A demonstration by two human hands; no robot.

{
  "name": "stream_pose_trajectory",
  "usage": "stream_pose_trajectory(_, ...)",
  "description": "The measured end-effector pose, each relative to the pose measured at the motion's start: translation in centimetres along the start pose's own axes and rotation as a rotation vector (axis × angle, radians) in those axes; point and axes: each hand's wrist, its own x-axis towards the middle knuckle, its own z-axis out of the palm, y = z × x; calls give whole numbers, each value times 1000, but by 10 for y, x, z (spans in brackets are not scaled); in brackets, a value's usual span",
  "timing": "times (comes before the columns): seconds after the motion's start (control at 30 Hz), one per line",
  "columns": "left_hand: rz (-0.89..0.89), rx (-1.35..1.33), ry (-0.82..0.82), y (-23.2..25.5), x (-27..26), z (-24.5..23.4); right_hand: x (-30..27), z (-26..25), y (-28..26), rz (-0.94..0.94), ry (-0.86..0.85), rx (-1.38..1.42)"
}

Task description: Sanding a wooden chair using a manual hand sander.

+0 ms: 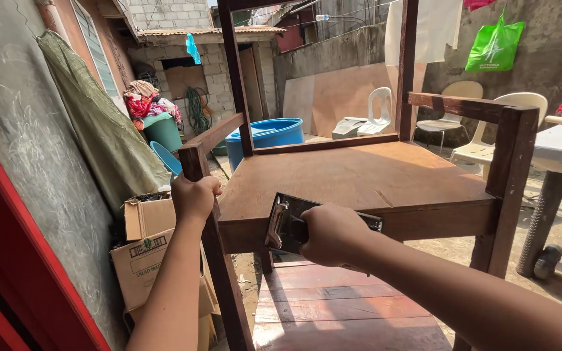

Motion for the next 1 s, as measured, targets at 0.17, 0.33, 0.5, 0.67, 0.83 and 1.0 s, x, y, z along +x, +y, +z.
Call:
stream_pose_trajectory(0.17, -36, -9, -2, 10, -11, -9, 53, -76, 23, 137, -44, 455)
stream_pose_trajectory(0.33, -89, -30, 4, 16, -21, -10, 157, -53, 52, 171, -486, 498)
stream_pose_trajectory(0.5, -191, -63, 27, 13, -31, -8, 181, -31, 39, 156, -665, 284)
stream_pose_trajectory(0.67, -295, -208, -18, -5, -44, -5, 177, -36, 32, 223, -697, 366)
stream_pose_trajectory(0.83, -465, -232, -68, -25, -56, 1, 173, -22, 41, 137, -485, 120)
stream_pose_trajectory(1.0, -387, -236, -220, -15, -49, -19, 173, -33, 22, 245, -537, 108)
